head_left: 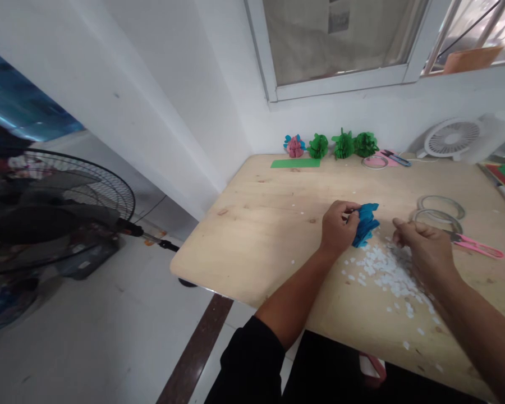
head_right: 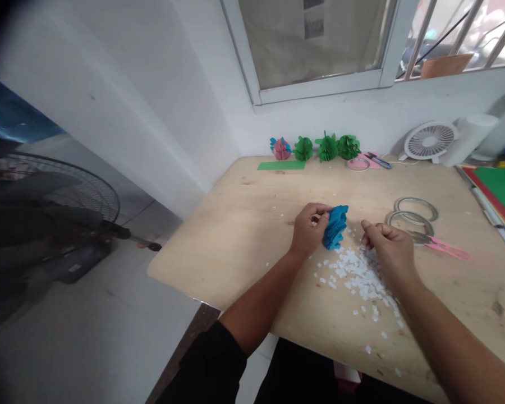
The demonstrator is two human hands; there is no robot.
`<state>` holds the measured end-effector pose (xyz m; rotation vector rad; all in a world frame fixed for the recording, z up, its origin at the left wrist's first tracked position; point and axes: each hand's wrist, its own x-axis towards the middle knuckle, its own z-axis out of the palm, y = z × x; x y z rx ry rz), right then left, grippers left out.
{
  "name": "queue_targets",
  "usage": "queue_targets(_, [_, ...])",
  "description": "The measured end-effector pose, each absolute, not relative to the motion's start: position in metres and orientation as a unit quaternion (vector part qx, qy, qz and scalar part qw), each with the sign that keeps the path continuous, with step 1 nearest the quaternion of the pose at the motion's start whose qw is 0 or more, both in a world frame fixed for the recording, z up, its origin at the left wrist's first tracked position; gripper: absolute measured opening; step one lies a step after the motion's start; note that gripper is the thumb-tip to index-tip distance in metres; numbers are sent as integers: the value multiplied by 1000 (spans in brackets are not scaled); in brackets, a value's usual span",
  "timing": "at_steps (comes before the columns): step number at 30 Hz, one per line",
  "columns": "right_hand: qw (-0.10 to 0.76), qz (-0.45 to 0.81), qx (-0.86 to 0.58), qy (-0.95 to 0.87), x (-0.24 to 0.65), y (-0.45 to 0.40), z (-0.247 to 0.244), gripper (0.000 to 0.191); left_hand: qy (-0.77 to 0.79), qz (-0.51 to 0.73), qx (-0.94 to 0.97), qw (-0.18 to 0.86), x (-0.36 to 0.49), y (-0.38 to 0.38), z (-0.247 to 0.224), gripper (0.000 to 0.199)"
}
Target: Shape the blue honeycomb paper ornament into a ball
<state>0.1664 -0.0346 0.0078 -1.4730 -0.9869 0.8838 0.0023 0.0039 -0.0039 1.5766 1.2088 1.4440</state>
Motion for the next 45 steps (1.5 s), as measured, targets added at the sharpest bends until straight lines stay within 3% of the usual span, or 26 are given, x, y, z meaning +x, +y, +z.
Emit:
queue_targets(4, [569, 358, -625, -396, 167, -31, 7, 27, 467, 552, 605, 334, 3, 4, -4, 17])
queue_targets(7, [592, 363, -614, -376, 169, -28, 6, 41, 467, 551, 607, 332, 3, 4, -5, 17])
queue_targets(11, [575, 374, -614, -392, 168, -31, 11, 27, 470, 547, 606, 335, 2, 3, -3, 18])
queue_targets(15, [573, 382, -603, -403, 165, -33, 14, 25, 474, 539, 610, 336, 2, 3, -2, 17])
queue_targets(24, [561, 408, -585, -420, 168, -29, 7, 44, 463, 541, 615, 337, 3, 4, -5, 17])
queue_targets(38, [419, 349, -624, -559, 180, -40, 38, 65, 464, 541, 618, 333, 3, 6, -7, 18])
queue_targets(45, [301, 266, -655, -640, 196, -65, 20, 70, 470, 535, 617, 335, 3, 6, -5, 16])
